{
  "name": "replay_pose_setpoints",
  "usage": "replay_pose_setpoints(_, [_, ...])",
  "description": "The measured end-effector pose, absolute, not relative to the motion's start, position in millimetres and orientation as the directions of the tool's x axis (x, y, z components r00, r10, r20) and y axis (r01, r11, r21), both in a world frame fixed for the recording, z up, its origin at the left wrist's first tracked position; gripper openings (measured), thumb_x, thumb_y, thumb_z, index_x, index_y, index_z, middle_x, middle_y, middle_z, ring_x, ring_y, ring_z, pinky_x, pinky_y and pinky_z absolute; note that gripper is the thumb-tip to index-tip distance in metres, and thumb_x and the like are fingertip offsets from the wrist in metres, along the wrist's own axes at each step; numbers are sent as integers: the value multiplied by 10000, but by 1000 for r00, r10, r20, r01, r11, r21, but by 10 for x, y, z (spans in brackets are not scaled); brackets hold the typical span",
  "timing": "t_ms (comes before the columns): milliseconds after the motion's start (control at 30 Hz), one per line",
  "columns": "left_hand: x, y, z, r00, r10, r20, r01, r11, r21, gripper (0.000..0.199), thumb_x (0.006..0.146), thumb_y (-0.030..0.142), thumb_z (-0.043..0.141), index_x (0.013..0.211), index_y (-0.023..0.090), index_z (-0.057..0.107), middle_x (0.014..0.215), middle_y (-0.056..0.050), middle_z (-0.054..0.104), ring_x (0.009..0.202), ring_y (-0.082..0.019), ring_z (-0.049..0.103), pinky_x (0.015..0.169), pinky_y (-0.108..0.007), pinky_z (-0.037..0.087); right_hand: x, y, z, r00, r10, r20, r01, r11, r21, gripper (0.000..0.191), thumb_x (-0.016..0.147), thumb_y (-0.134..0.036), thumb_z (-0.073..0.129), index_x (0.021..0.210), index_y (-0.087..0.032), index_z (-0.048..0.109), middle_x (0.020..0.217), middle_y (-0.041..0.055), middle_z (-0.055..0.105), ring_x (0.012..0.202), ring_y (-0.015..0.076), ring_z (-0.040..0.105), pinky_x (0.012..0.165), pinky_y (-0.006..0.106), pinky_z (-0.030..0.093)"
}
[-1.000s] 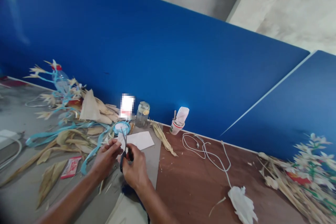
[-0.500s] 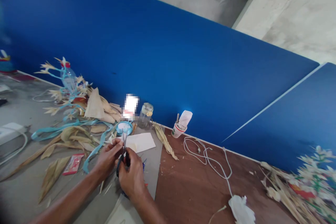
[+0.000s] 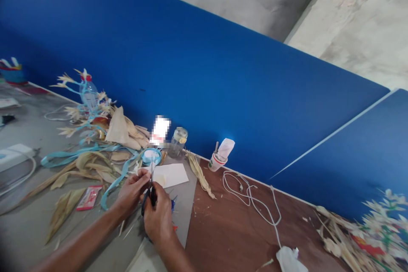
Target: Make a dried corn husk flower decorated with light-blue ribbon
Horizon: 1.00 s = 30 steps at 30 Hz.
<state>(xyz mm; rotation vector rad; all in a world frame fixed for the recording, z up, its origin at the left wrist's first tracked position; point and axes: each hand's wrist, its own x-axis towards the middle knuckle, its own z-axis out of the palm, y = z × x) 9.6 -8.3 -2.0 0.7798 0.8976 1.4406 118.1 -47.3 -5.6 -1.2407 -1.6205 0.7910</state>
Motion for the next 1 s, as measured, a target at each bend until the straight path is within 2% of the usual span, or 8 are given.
replay_pose_setpoints(433, [106,-101,57,-82,996,-39,-453,-2,891,325,635,432,728,591,186,520,494,59,448,447,-83,393,470,-212,308,1164,-483,-67,-62,965,253,325,259,-909,380,794,-99,484,1147,-159,611,1101,110,681,1004,211,642,896,326,488])
replay_pose_setpoints(833, [111,-98,69,-97,995,-29,-429,-15,903,332,617,440,734,562,185,529,502,47,451,481,-92,392,497,-220,329,1155,-483,-46,-40,965,258,306,258,-917,353,789,-110,483,1104,-175,629,1023,89,704,922,191,661,831,290,500])
replay_pose_setpoints(1000, [94,-103,76,-109,993,-47,-426,-4,905,320,610,414,745,570,177,535,497,58,449,479,-87,407,505,-217,340,1139,-474,-47,-34,973,227,237,229,-944,323,783,-138,485,1062,-179,643,945,72,713,830,177,661,770,278,507])
